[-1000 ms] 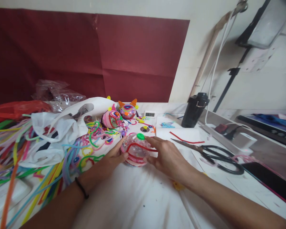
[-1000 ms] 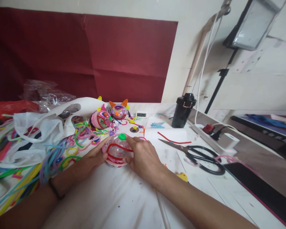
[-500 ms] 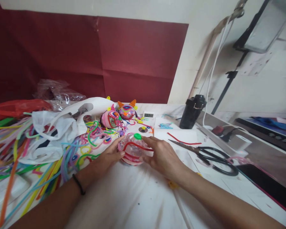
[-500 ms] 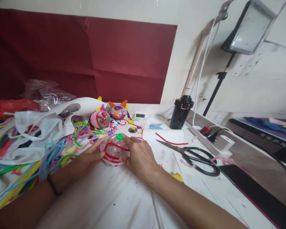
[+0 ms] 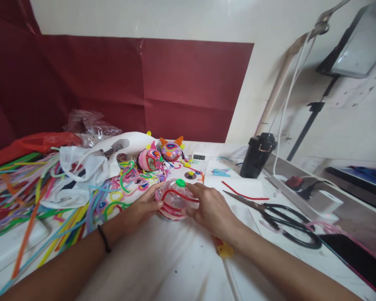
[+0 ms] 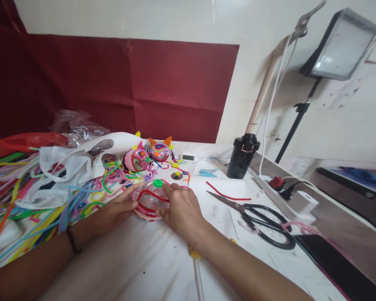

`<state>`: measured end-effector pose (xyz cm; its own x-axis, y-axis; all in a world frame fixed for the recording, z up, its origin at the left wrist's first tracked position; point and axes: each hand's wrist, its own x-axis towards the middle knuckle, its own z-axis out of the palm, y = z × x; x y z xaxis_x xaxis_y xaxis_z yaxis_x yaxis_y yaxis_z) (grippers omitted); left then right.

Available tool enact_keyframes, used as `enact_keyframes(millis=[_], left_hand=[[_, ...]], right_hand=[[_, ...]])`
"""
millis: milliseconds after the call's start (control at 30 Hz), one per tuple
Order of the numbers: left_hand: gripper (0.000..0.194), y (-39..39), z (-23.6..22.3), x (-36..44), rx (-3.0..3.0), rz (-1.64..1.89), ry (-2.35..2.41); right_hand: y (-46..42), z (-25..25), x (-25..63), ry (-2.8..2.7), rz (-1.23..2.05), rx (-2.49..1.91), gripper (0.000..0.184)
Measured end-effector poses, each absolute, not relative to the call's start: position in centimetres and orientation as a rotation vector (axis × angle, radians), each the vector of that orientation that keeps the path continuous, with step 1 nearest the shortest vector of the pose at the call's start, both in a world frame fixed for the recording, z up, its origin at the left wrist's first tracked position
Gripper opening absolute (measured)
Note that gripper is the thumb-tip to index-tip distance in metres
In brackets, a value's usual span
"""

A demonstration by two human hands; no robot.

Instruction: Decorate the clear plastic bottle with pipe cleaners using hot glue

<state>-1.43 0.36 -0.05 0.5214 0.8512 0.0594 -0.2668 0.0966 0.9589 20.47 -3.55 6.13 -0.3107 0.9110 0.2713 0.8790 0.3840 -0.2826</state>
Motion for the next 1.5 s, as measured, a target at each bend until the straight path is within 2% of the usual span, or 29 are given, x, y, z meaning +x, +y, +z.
enact_keyframes(millis=[167, 567, 767, 1500], left_hand=[[0.062, 0.50, -0.13, -1.69, 1.232, 0.897, 0.620], [0.064, 0.80, -0.28, -2.29, 1.334, 0.884, 0.678], [0.056, 0.75, 0.19, -2.12, 1.324, 0.872, 0.629], [0.054, 0.73, 0.40, -1.88, 1.326, 0.925, 0.657]], right_hand=[[-3.97, 6.32, 20.39, -2.294, 0.090, -1.572, 0.038], [-4.20, 6.36, 20.22, -2.298, 0.062, -1.607, 0.043], [-4.31, 6.26, 19.96, -2.297, 0.007, -1.602, 0.045], [-4.08, 6.09, 20.08, -2.296, 0.019, -1.538, 0.039]])
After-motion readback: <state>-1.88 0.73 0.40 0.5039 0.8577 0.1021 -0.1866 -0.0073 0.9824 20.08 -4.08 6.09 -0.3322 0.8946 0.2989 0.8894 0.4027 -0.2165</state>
